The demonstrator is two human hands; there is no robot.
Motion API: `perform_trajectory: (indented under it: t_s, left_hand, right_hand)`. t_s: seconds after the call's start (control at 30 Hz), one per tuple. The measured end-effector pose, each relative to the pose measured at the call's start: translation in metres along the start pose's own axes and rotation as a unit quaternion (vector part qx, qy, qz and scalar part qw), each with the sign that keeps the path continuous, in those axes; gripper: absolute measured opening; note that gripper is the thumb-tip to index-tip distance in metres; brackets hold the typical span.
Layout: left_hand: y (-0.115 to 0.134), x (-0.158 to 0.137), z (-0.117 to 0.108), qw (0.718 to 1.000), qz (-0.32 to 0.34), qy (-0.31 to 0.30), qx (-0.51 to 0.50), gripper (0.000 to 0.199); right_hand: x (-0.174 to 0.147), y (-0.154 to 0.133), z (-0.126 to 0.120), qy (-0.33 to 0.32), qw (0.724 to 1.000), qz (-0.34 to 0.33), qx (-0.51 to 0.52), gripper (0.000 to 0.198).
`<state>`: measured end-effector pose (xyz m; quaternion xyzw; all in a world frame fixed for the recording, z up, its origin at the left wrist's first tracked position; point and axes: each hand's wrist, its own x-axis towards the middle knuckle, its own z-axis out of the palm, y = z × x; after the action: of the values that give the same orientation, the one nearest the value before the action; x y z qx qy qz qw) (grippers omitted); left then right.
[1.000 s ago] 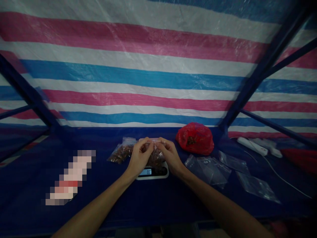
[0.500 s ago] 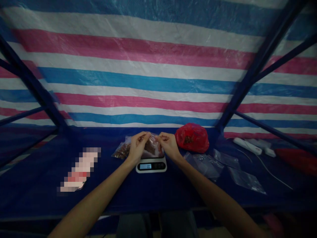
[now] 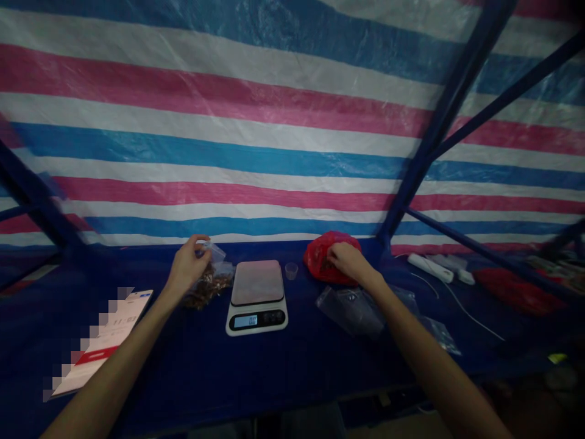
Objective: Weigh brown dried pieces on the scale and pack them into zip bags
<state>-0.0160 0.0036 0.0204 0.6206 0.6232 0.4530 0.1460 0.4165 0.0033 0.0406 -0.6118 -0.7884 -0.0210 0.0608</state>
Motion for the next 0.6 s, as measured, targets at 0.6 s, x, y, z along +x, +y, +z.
perform_trajectory:
  t_s: [0.6]
  left_hand:
    - [0.023,-0.055,0.028,0.941,0.256,-0.046,0.218,0.033]
  right_hand:
    - [0.006,-0.003,0.059,0.056,0.996,-0.039,0.057,0.021]
